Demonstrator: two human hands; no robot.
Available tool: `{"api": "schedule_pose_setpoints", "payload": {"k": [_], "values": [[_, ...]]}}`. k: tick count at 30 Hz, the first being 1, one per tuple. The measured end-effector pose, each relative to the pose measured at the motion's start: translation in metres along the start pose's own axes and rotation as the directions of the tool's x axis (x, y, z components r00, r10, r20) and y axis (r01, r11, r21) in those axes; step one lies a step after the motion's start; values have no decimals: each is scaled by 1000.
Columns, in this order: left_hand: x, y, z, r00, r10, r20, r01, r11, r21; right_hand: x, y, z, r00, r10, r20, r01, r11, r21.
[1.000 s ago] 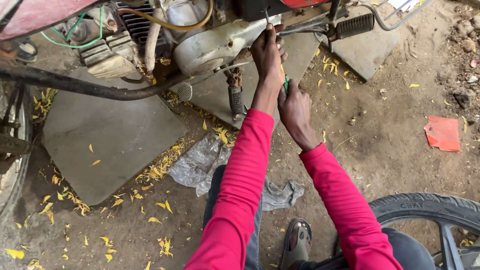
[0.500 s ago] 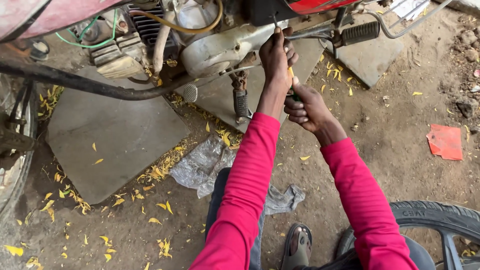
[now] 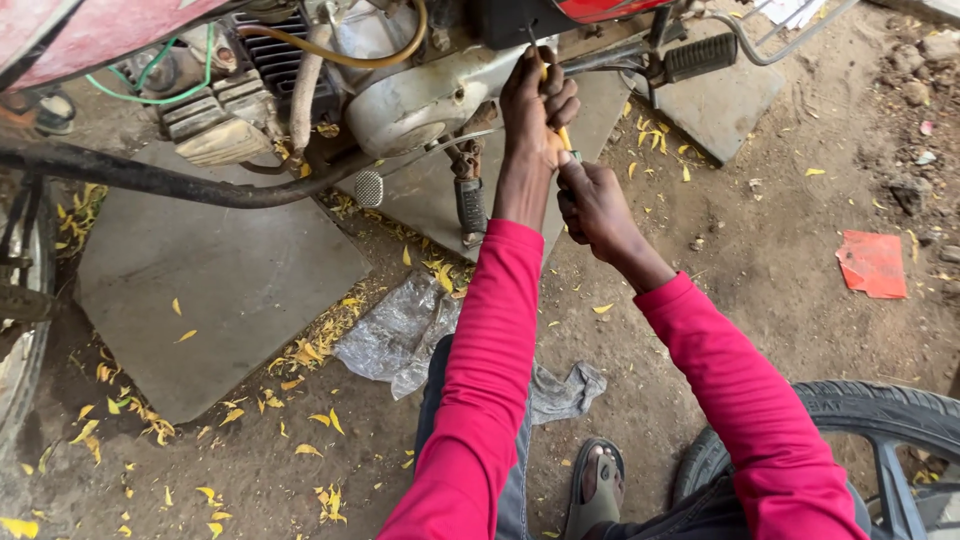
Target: Using pliers and a screwdriver to repair or adjust components on a motorcycle engine and frame.
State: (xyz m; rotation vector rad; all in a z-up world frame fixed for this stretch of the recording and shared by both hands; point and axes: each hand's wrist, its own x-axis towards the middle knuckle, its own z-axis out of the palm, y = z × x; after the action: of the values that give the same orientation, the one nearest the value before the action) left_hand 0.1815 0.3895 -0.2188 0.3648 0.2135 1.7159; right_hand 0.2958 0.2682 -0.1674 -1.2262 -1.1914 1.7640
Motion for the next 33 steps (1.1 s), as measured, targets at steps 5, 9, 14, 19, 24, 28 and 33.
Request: {"api": "schedule_pose_setpoints", "payload": {"k": [5, 9, 14, 19, 24, 28, 33], "values": [[4, -9, -6, 993, -1, 120, 15, 993, -117, 18, 19, -24, 931, -352, -95, 226, 762, -607], [5, -9, -2, 988, 37, 151, -13, 987, -159, 13, 6, -28, 841, -540, -29, 174, 321, -931], [-4, 10, 7, 992, -45, 118, 53, 996, -71, 0, 1, -21, 964, -229, -132, 154, 894, -421], [-29, 19, 22, 987, -24, -156, 74, 944, 321, -2, 10, -19, 995, -103, 11, 102, 989, 107], [-48, 4, 11, 975, 224, 8, -106, 428, 897, 12, 42, -24, 716, -681, -151, 324, 516, -793], [-47, 10, 7, 961, 262, 90, -194, 404, 894, 13, 34, -25, 546, -837, -39, 218, 187, -958], [-36, 17, 0, 996, 79, 46, -86, 650, 755, -7, -7, -30, 952, -62, 300, -93, 874, 477]]}}
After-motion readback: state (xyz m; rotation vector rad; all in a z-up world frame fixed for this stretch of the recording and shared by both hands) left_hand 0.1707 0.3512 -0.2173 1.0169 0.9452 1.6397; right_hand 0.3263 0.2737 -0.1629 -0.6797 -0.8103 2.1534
